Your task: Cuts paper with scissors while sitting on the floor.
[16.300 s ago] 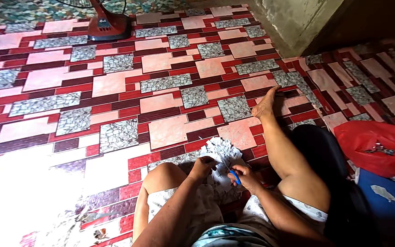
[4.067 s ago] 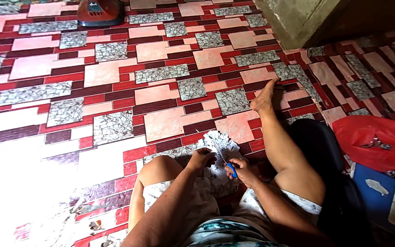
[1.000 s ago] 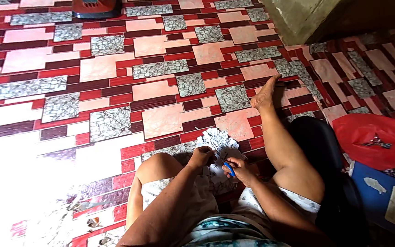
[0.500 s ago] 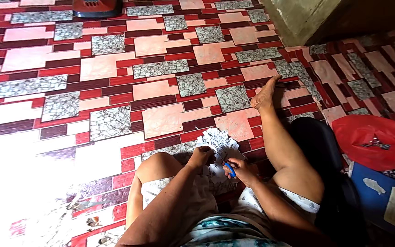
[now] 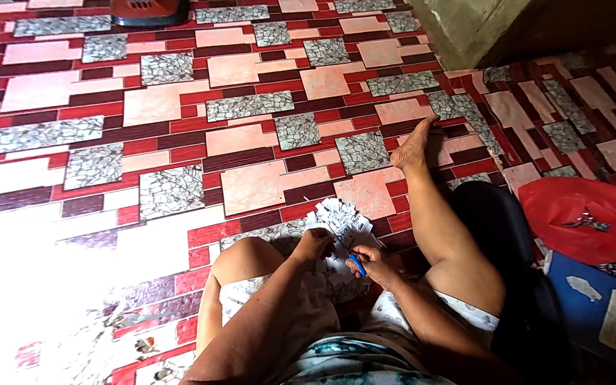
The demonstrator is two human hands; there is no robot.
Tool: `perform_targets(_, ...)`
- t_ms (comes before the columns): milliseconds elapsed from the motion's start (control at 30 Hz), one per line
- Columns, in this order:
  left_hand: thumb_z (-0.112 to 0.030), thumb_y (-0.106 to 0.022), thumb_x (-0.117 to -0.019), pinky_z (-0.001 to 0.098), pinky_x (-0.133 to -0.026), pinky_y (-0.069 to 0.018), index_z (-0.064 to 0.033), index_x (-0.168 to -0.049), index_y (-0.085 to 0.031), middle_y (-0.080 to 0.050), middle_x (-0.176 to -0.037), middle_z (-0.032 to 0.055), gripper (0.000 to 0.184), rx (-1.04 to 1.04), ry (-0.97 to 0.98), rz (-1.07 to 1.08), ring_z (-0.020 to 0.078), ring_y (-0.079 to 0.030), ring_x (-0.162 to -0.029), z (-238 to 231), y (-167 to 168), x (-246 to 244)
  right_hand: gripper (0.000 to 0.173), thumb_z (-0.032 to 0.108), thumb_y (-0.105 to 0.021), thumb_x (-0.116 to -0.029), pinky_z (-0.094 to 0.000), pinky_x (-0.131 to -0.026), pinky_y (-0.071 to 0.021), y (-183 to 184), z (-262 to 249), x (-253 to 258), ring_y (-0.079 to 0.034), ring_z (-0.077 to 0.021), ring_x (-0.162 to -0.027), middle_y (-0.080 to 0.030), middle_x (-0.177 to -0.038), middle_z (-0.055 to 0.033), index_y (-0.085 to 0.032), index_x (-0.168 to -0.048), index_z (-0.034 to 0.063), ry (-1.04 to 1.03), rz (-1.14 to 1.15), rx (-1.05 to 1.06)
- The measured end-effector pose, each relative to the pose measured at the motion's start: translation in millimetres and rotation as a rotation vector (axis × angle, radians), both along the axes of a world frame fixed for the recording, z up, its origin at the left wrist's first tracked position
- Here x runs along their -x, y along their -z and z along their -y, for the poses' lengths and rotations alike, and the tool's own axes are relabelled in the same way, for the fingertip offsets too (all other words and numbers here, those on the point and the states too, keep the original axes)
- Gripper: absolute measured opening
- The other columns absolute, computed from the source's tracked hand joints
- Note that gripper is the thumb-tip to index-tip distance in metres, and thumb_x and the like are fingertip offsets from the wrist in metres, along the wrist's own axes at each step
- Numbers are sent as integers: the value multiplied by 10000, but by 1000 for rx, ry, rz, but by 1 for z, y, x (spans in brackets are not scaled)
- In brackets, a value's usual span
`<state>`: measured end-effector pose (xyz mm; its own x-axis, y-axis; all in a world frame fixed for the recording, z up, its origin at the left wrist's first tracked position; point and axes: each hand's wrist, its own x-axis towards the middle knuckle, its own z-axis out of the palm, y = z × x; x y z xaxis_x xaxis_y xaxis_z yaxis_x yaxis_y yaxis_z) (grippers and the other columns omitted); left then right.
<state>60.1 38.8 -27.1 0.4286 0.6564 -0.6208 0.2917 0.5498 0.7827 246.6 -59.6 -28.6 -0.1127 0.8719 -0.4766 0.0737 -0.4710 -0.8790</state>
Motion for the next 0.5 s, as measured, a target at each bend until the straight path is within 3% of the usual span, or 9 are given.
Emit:
perform_targets(333,-139,-551,-1064,193,-507,-473,11,-1036,-625,-644,-700,6,170,17,-4,18,52,-569,-525,-1,1,0,201,83,-708,-939,-195,-594,-553,-1,0,1,-633,-43,-622,-668,-787,-4,-642,-1094,-26,53,33,3)
perform_targets(500,-126,-530,-1072,197,-505,-476,18,-1047,-612,-645,-691,13,168,31,-49,18,57,-573,-523,0,2,-1,215,139,-663,-980,-178,-553,-490,-7,0,1,-609,-38,-620,-662,-777,1,-611,-1132,-5,44,3,88)
